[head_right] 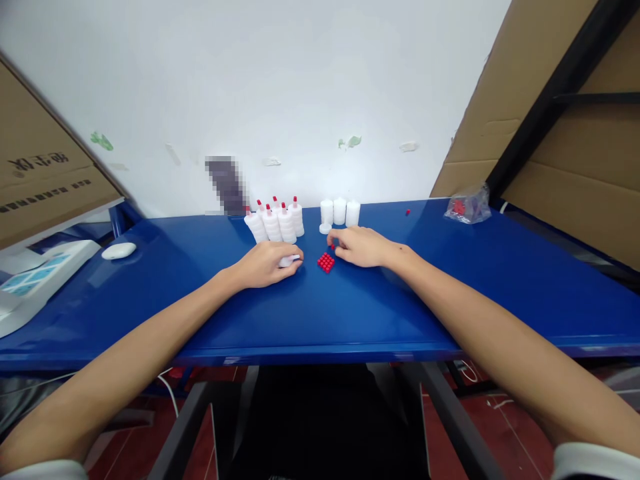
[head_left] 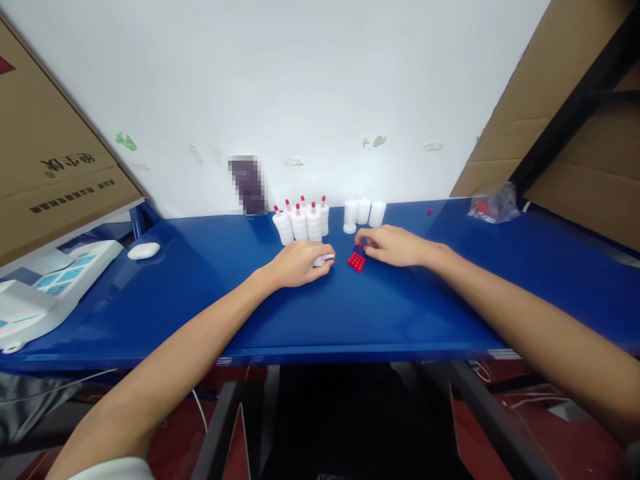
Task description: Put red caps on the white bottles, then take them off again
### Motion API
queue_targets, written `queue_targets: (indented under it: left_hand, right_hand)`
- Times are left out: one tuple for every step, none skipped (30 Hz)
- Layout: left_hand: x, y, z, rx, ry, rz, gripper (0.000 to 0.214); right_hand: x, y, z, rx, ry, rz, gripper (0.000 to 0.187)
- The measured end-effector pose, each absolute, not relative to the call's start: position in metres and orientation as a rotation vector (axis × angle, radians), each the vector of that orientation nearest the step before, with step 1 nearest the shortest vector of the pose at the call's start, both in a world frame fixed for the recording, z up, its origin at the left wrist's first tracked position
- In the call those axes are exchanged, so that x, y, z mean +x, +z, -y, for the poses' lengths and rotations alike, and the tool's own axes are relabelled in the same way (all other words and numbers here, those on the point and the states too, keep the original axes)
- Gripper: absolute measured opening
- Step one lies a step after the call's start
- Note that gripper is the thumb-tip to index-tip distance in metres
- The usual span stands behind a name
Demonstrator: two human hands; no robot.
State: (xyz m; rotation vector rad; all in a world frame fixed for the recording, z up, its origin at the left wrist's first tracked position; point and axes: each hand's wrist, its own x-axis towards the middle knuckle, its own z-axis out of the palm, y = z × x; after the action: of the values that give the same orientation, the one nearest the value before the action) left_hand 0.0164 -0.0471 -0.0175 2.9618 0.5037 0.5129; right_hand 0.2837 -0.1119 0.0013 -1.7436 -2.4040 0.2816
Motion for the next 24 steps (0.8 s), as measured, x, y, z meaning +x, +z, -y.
queue_targets:
  left_hand:
    - [0.0165,-0.0171,0.0473,2.964,0.510,-0.504,0.029]
    - [0.0166,-0.0167,0.0476,2.965,0.507,-0.505,0.029]
    - [0.0167,-0.0163,0.0479,2.965,0.503,-0.505,0.029]
    - [0.0167,-0.0160,0.0482,2.965,0.497,-0.506,0.029]
    - [0.0167,-0.0157,0.0483,2.965,0.493,-0.508,0.029]
    - [0.0167,-0.0156,0.0484,2.963,0.490,-0.510,0.029]
    - [0.0167,-0.0155,0.0485,2.961,0.489,-0.513,0.029]
    - [0.0167,-0.0155,0.0484,2.958,0.489,-0.514,0.028]
    - [0.0166,-0.0156,0.0483,2.956,0.491,-0.515,0.028]
    - [0.0165,-0.0157,0.0481,2.954,0.491,-0.517,0.028]
    - [0.0165,-0.0157,0.0480,2.952,0.490,-0.518,0.028]
    - [0.0164,-0.0157,0.0478,2.950,0.488,-0.520,0.028]
    - [0.0163,-0.0156,0.0477,2.950,0.485,-0.523,0.028]
    - [0.0163,-0.0155,0.0476,2.951,0.483,-0.525,0.028]
    - [0.0163,-0.0154,0.0476,2.953,0.482,-0.526,0.028]
    - [0.0163,-0.0152,0.0477,2.955,0.480,-0.525,0.028]
    - [0.0163,-0.0150,0.0477,2.957,0.480,-0.524,0.028]
    - [0.0164,-0.0149,0.0479,2.959,0.477,-0.524,0.027]
    - [0.0165,-0.0147,0.0480,2.959,0.475,-0.525,0.027]
    - [0.0165,-0.0145,0.0482,2.958,0.471,-0.526,0.027]
    - [0.0166,-0.0143,0.0483,2.957,0.469,-0.527,0.027]
    - [0.0166,-0.0142,0.0484,2.956,0.467,-0.528,0.027]
    - [0.0166,-0.0140,0.0484,2.955,0.465,-0.528,0.027]
    - [0.0165,-0.0139,0.0484,2.955,0.462,-0.528,0.027]
  right_hand:
    - [0.2836,0.0012,0.1119,-1.753,0.275,2.402,0.029]
    - [0.2834,0.0011,0.1119,-1.757,0.267,2.402,0.028]
    - [0.2833,0.0009,0.1118,-1.760,0.256,2.404,0.027]
    - [0.2831,0.0008,0.1118,-1.762,0.246,2.406,0.026]
    - [0.2827,0.0006,0.1120,-1.759,0.238,2.410,0.024]
    - [0.2822,0.0005,0.1123,-1.752,0.234,2.417,0.022]
    - [0.2815,0.0004,0.1127,-1.741,0.234,2.426,0.020]
    - [0.2806,0.0004,0.1131,-1.726,0.235,2.436,0.018]
    - [0.2795,0.0002,0.1137,-1.710,0.237,2.446,0.017]
    - [0.2784,0.0001,0.1141,-1.694,0.237,2.455,0.016]
    - [0.2774,-0.0002,0.1145,-1.681,0.235,2.463,0.015]
    - [0.2764,-0.0005,0.1148,-1.672,0.233,2.469,0.015]
    - [0.2756,-0.0008,0.1149,-1.664,0.232,2.472,0.015]
    - [0.2749,-0.0012,0.1150,-1.657,0.233,2.475,0.015]
    - [0.2745,-0.0015,0.1149,-1.650,0.234,2.475,0.015]
    - [0.2742,-0.0017,0.1149,-1.645,0.236,2.473,0.014]
    - [0.2741,-0.0018,0.1148,-1.640,0.239,2.470,0.014]
    - [0.2741,-0.0019,0.1148,-1.640,0.243,2.466,0.014]
    - [0.2743,-0.0017,0.1148,-1.638,0.247,2.467,0.013]
    - [0.2746,-0.0015,0.1147,-1.633,0.251,2.471,0.014]
    - [0.2751,-0.0011,0.1147,-1.627,0.253,2.477,0.014]
    - [0.2757,-0.0007,0.1147,-1.620,0.250,2.484,0.015]
    - [0.2762,-0.0001,0.1147,-1.613,0.239,2.488,0.016]
    - [0.2767,0.0006,0.1149,-1.609,0.223,2.483,0.017]
